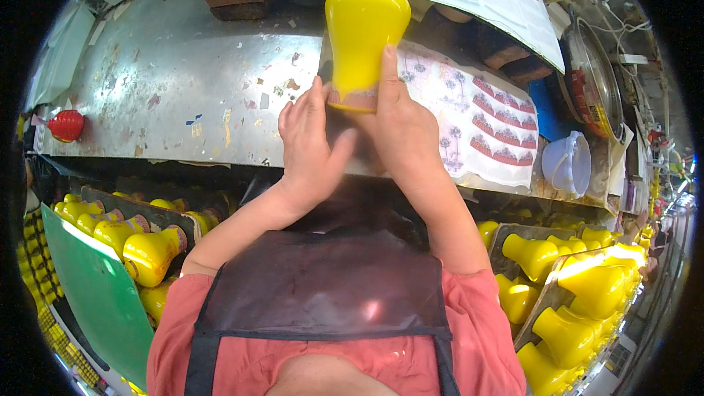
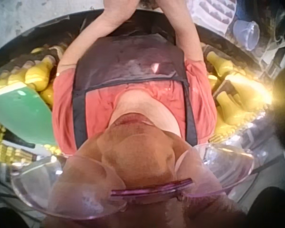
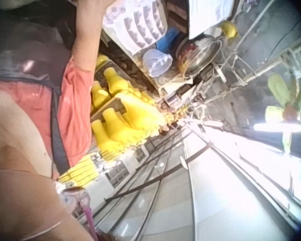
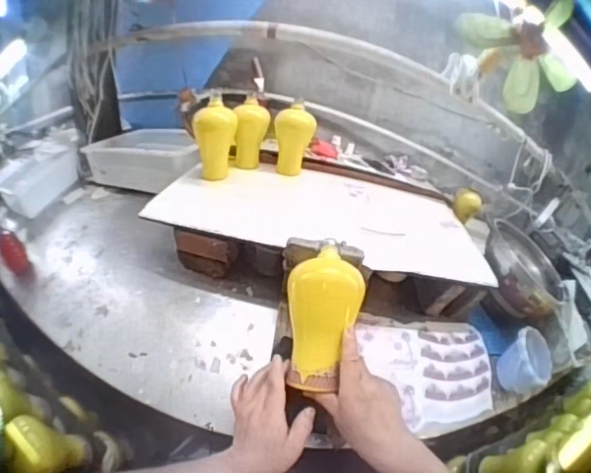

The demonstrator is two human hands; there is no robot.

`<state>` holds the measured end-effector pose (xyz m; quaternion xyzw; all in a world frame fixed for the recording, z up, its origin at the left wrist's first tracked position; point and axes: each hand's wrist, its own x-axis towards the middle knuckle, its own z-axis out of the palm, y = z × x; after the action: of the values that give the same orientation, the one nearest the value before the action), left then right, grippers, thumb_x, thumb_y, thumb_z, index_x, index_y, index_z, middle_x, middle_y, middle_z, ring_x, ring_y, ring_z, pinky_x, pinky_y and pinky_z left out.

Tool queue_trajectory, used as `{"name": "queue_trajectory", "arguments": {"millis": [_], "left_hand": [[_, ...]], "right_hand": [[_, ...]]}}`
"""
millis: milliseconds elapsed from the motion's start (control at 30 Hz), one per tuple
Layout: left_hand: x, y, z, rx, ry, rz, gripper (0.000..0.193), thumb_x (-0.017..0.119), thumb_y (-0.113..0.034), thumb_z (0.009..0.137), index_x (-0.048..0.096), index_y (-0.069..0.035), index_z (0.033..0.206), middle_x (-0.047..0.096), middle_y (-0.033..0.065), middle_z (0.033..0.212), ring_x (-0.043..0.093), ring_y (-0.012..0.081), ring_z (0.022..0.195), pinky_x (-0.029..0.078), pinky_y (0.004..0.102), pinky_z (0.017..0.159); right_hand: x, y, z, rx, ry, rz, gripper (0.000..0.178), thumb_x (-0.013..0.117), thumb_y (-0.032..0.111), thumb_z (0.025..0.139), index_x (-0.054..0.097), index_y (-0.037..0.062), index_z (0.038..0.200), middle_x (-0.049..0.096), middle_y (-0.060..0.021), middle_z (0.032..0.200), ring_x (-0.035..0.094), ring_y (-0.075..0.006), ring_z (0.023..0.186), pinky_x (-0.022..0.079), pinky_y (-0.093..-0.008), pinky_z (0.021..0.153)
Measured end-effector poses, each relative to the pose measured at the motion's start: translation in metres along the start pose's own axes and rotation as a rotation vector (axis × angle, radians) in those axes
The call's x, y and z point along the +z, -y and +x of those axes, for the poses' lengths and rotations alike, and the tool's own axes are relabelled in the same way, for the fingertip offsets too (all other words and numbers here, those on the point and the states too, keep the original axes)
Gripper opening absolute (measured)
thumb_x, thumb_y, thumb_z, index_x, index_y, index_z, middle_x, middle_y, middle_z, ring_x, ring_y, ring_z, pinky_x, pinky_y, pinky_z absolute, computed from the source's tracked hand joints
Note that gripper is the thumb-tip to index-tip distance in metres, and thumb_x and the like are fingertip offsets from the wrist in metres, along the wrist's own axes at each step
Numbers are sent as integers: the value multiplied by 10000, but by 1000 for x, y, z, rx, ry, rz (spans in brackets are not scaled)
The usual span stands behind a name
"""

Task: The person applies a printed label to a yellow ceramic vase, smoothing it with a brown tool to remove air bubbles. They then apply a second label to the neck of the vase and smooth it similarly.

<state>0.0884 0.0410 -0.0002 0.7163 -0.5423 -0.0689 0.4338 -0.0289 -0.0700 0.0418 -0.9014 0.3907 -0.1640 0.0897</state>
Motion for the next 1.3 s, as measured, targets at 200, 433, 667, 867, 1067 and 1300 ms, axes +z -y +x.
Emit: {"name": "queue_trajectory", "arguments": {"millis": [200, 433, 667, 867, 1067, 1300], "left_hand": [[4, 0, -3, 59, -37, 15, 729, 682, -128, 882, 420, 91, 1526, 604, 240, 1414, 491, 382, 1415, 222, 545, 1206], [4, 1, -4, 64, -53, -5, 704, 680, -105, 878, 446, 93, 1511, 618, 243, 1401, 506, 389, 1408, 233, 546, 1202], [6, 2, -5, 57, -60, -26, 708, 679, -96, 876, 438, 99, 1513, 612, 254, 1404, 500, 399, 1413, 234, 543, 1202], [5, 8, -3, 15, -50, -145, 752, 714, -121, 859, 422, 56, 1528, 531, 256, 1475, 475, 403, 1402, 271, 536, 1204], [-2, 5, 26, 138, -91, 22, 802, 785, -94, 794, 464, -76, 1530, 408, 223, 1531, 387, 462, 1411, 335, 508, 1186], [-1, 6, 58, 272, -99, 139, 765, 916, -173, 691, 646, -173, 1406, 459, 175, 1467, 538, 354, 1178, 480, 445, 1059]], "right_hand": [[-1, -1, 1, 0, 13, 35, 1069, 834, 350, 860, 198, -17, 1637, 728, -263, 1141, 753, -401, 877, 601, -431, 705], [2, -2, 1, 9, 23, 53, 1065, 835, 329, 861, 194, -14, 1639, 715, -269, 1190, 751, -407, 900, 603, -432, 726], [1, -3, 1, -4, 12, 76, 1070, 838, 321, 855, 192, -12, 1640, 715, -266, 1190, 749, -409, 911, 600, -430, 731], [2, -2, 1, 24, 13, 75, 1080, 858, 295, 827, 209, 12, 1643, 721, -241, 1155, 747, -398, 913, 596, -432, 728], [-21, -7, 5, -80, 0, 39, 984, 872, 253, 798, 355, 66, 1614, 728, -172, 1033, 726, -299, 757, 569, -379, 647], [-27, -15, 17, 222, 43, 522, 835, 821, 391, 817, 517, 1, 1490, 648, -223, 1194, 645, -302, 1004, 504, -369, 878]]}}
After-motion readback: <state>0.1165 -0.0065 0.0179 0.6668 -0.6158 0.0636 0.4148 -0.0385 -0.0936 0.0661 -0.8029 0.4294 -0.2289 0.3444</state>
